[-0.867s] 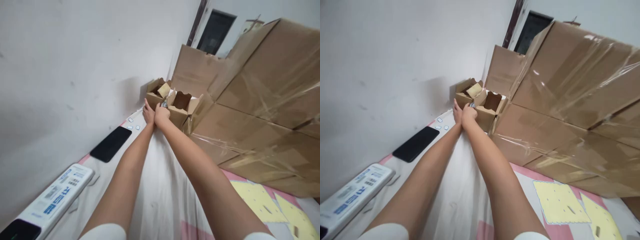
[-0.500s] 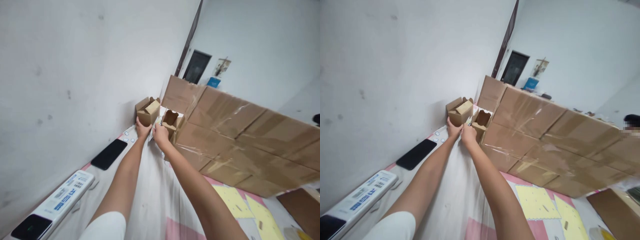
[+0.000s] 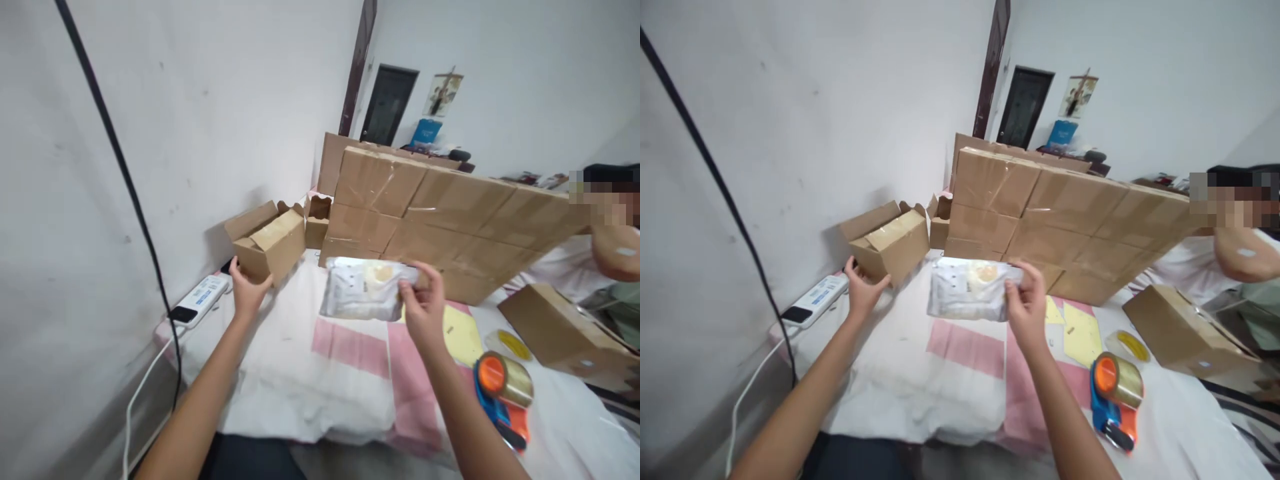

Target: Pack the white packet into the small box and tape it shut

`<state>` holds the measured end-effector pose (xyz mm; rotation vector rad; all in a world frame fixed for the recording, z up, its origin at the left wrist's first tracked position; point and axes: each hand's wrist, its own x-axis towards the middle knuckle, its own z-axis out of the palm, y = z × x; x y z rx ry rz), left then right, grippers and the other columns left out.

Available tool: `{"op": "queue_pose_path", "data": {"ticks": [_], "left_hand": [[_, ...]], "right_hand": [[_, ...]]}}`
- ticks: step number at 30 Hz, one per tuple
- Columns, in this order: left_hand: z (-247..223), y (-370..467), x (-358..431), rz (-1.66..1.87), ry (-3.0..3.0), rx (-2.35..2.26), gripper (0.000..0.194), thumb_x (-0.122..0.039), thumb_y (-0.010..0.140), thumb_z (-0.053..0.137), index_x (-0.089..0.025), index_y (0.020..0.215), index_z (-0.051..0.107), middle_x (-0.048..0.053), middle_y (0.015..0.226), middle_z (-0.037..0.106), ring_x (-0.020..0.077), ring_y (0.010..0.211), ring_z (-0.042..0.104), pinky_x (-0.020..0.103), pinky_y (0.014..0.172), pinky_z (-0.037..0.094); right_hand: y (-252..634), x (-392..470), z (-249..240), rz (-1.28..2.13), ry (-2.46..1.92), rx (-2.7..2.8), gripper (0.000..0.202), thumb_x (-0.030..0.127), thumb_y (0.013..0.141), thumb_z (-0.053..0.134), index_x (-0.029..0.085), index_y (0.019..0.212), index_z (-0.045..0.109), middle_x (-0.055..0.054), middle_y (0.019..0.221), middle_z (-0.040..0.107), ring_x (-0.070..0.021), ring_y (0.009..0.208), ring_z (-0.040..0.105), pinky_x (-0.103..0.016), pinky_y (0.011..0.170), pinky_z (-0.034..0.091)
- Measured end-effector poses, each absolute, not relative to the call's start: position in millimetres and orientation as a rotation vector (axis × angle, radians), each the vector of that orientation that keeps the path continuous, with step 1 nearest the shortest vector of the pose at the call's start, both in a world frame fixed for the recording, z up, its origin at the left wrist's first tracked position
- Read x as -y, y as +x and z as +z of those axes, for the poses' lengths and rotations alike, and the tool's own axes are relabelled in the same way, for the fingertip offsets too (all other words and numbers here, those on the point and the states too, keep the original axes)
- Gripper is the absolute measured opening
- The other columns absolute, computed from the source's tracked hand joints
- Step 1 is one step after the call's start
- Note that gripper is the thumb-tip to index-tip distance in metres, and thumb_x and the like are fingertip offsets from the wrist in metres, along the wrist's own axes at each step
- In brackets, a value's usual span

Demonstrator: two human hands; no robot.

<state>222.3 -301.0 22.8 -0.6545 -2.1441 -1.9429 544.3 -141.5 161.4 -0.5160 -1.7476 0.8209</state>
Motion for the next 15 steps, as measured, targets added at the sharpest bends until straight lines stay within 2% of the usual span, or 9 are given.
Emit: {"op": "queue_pose_path", "data": {"ticks": [2,5,9,13,15], "left_hand": [[7.9,252.5,316.7,-2.102,-0.819,2.017,0.104,-0.034,0.067,0.082,-0.028,0.149,0.018,0.016,0.15,0.041,0.0273,0.14,0.046,0.043,0.117,0.039],[-7.8,293.0,325.5,-2.265,-1.167,2.043,0.108,-0.038,0.063,0.083,-0.033,0.148,0.015,0.015,0.15,0.038,0.0294,0.147,0.036,0.049,0.119,0.034],[-8.0,341.1,319.9,-2.256,-1.782,2.089,0.114,-0.039,0.06,0.086,-0.036,0.15,0.016,0.016,0.145,0.046,0.0317,0.14,0.047,0.051,0.111,0.044],[-2.4,381.4,307.5,-2.108,-2.328,1.992,0.116,-0.035,0.061,0.086,-0.035,0.153,0.016,0.017,0.148,0.045,0.0313,0.139,0.049,0.05,0.11,0.045],[-0.8,394.1,302.4,-2.035,-2.44,1.959,0.115,-0.037,0.065,0.085,-0.035,0.155,0.013,0.018,0.154,0.039,0.0322,0.144,0.042,0.053,0.114,0.04]], "right_hand": [[581.1,136.2,172.5,0.852,-0.505,1.648,0.048,0.03,0.088,0.067,0.025,0.134,0.053,0.006,0.069,0.054,-0.0094,0.049,0.047,-0.019,0.044,0.037],[624.4,130.7,190.4,0.8,-0.463,1.513,0.04,0.029,0.085,0.071,0.023,0.123,0.06,0.003,0.076,0.057,-0.0079,0.052,0.047,-0.018,0.047,0.039],[662.6,136.3,206.2,0.705,-0.437,1.404,0.037,0.028,0.084,0.071,0.023,0.119,0.059,0.004,0.074,0.056,-0.0078,0.052,0.046,-0.019,0.048,0.039],[682.8,149.5,203.9,0.625,-0.452,1.439,0.035,0.026,0.086,0.068,0.025,0.12,0.058,-0.003,0.099,0.066,-0.0123,0.073,0.063,-0.022,0.061,0.049],[689.1,154.9,196.9,0.6,-0.47,1.483,0.034,0.025,0.088,0.065,0.025,0.121,0.059,-0.006,0.112,0.067,-0.0149,0.085,0.067,-0.025,0.07,0.053]]}}
